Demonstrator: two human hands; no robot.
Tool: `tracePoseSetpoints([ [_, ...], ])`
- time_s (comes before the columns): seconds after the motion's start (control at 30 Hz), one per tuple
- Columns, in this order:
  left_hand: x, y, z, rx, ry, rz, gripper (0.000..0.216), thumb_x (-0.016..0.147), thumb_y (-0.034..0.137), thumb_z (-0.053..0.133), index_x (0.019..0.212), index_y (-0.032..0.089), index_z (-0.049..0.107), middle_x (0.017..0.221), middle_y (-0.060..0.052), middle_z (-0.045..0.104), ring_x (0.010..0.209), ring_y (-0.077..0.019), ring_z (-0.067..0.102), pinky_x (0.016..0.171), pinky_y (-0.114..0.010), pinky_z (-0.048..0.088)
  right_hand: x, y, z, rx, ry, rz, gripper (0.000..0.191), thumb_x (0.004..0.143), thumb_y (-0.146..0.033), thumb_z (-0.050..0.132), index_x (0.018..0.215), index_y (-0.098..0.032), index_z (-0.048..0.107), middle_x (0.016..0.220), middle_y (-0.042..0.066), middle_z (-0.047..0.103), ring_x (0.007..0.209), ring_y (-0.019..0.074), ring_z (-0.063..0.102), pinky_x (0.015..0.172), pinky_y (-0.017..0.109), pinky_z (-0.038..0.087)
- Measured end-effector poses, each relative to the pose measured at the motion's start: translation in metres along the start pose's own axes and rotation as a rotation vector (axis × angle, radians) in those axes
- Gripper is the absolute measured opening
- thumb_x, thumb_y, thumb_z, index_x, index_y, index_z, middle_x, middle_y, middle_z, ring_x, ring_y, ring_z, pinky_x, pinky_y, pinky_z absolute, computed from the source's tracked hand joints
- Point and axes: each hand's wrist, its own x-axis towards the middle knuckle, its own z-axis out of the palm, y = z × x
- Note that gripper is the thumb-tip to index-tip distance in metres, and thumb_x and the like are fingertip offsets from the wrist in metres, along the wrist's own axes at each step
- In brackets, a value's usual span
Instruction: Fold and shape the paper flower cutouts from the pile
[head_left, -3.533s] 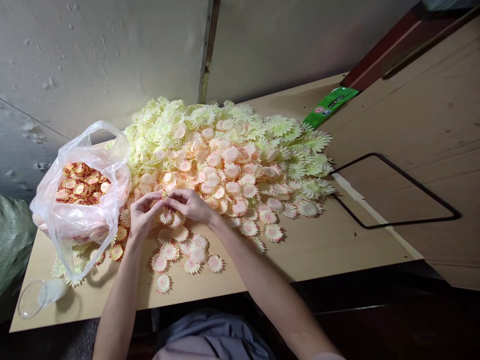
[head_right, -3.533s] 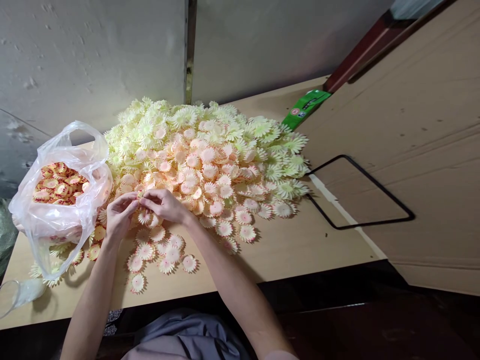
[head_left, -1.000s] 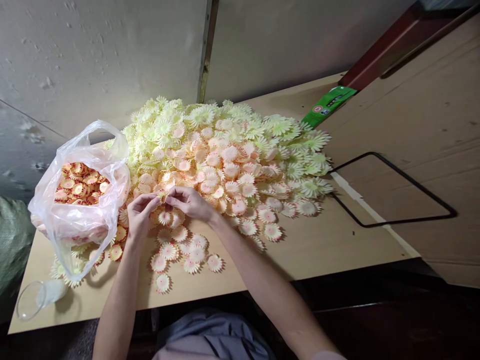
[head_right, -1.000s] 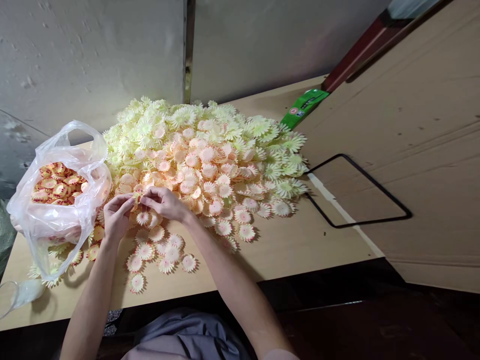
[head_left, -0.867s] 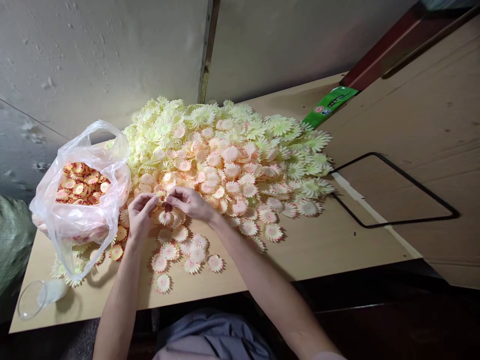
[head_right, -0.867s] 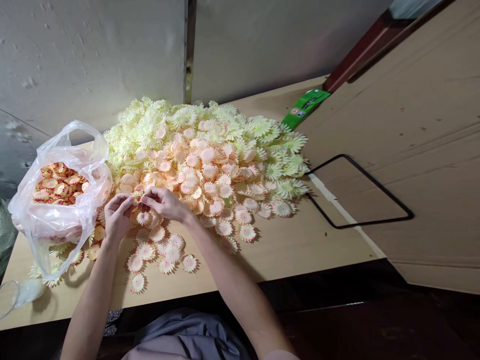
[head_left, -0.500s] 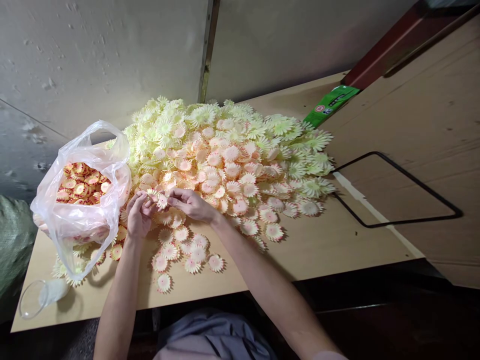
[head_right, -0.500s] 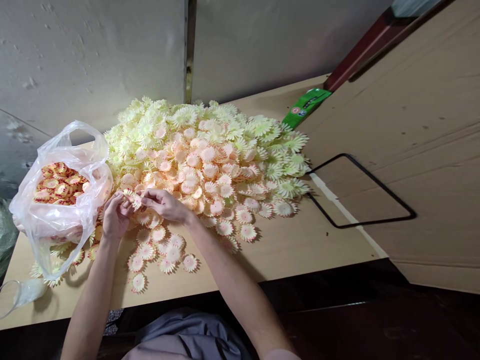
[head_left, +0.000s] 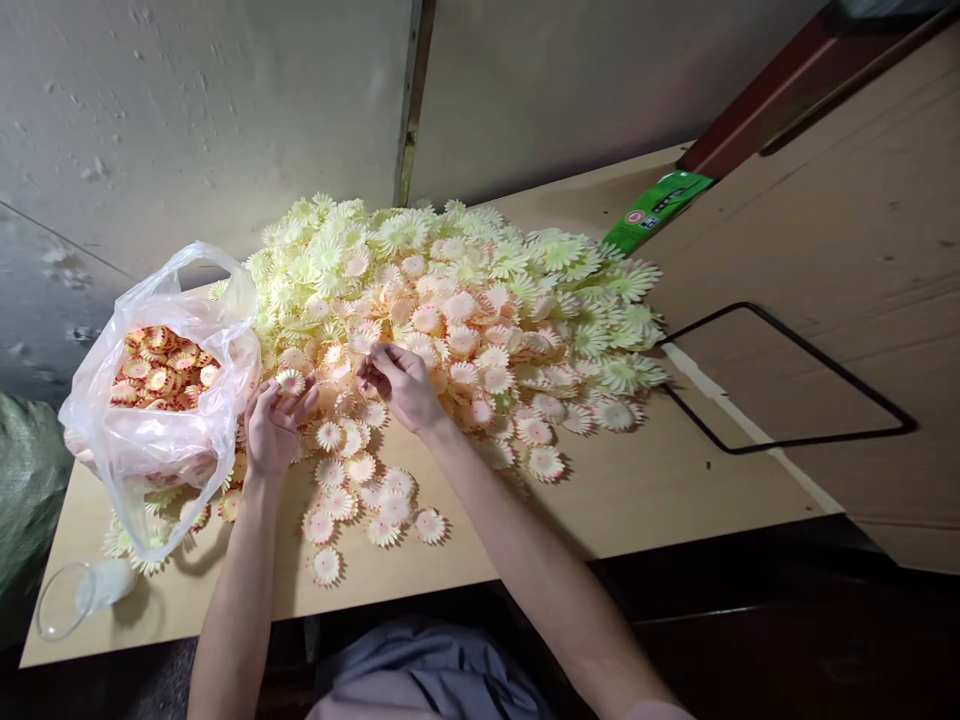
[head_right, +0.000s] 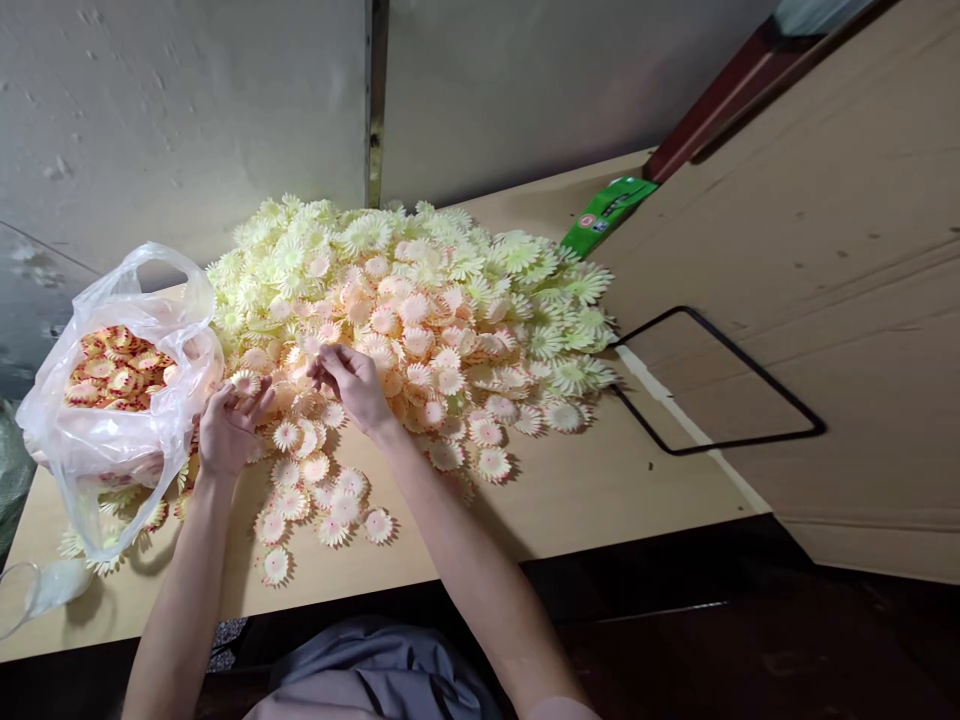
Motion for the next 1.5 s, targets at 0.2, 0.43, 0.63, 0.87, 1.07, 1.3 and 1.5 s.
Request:
tracePoseSetpoints([
  [0.2, -0.004, 0.000, 0.005, 0.027, -0.054, 0.017, 0.018, 0.071, 0.026, 0.076, 0.078, 0.018, 0.062, 0.083, 0.000, 0.073, 0.102, -0.0254, 0.069, 0.097, -0.046, 0.052, -0.001, -0.002, 0.002, -0.059, 0.065, -0.019, 0.029, 0.072, -0.042, 0.075, 0.075, -0.018, 0.060, 0.071, 0.000, 0.064, 0.056, 0.0075, 0.054, 0.053, 0.021, 0.046],
  [0.43, -0.002, -0.004, 0.002, 0.097, -0.055, 0.043, 0.022, 0.067, 0.029, 0.081, 0.078, 0.019, 0.065, 0.078, 0.001, 0.069, 0.089, -0.0176, 0.069, 0.095, -0.041, 0.053, 0.000, -0.001, 0.000, -0.039, 0.012, 0.010, 0.029, 0.077, -0.045, 0.070, 0.074, -0.018, 0.062, 0.073, 0.002, 0.066, 0.056, 0.0098, 0.057, 0.053, 0.023, 0.047],
  [0.63, -0.004, -0.008, 0.003, 0.171, -0.101, 0.059, 0.020, 0.065, 0.028, 0.083, 0.076, 0.020, 0.069, 0.098, -0.002, 0.071, 0.091, -0.0155, 0.068, 0.094, -0.035, 0.053, -0.008, -0.004, 0.002, -0.243, -0.253, 0.112, 0.036, 0.077, -0.049, 0.070, 0.074, -0.013, 0.069, 0.069, 0.004, 0.067, 0.050, 0.0096, 0.058, 0.049, 0.024, 0.047],
  [0.87, -0.008, -0.010, 0.000, 0.277, -0.187, 0.036, 0.018, 0.065, 0.027, 0.083, 0.079, 0.018, 0.074, 0.108, -0.008, 0.072, 0.089, -0.0176, 0.069, 0.080, -0.028, 0.054, -0.013, -0.001, 0.011, -0.378, -0.347, 0.137, 0.033, 0.068, -0.045, 0.079, 0.074, -0.014, 0.069, 0.063, 0.001, 0.065, 0.053, 0.0108, 0.059, 0.053, 0.023, 0.049],
  [1.07, -0.011, -0.008, 0.004, 0.281, -0.238, 0.022, 0.015, 0.068, 0.027, 0.081, 0.081, 0.019, 0.077, 0.109, -0.008, 0.072, 0.093, -0.0175, 0.068, 0.086, -0.028, 0.053, -0.011, 0.001, 0.007, -0.440, -0.317, 0.105, 0.035, 0.071, -0.048, 0.076, 0.073, -0.014, 0.069, 0.063, 0.000, 0.065, 0.055, 0.0111, 0.059, 0.054, 0.023, 0.049],
  [1.3, -0.010, -0.010, 0.002, 0.285, -0.199, 0.033, 0.015, 0.067, 0.026, 0.081, 0.079, 0.018, 0.077, 0.105, -0.009, 0.073, 0.088, -0.0174, 0.069, 0.083, -0.028, 0.054, -0.010, 0.004, 0.006, -0.443, -0.362, 0.073, 0.035, 0.073, -0.049, 0.074, 0.073, -0.015, 0.068, 0.064, 0.000, 0.065, 0.056, 0.0115, 0.061, 0.054, 0.023, 0.049],
  [1.5, -0.009, -0.012, 0.001, 0.289, -0.185, 0.044, 0.017, 0.066, 0.026, 0.082, 0.079, 0.018, 0.077, 0.105, -0.010, 0.073, 0.090, -0.0189, 0.069, 0.084, -0.030, 0.054, -0.009, 0.007, 0.005, -0.465, -0.363, 0.049, 0.035, 0.075, -0.051, 0.072, 0.075, -0.016, 0.069, 0.065, 0.001, 0.065, 0.058, 0.0122, 0.061, 0.057, 0.025, 0.049],
])
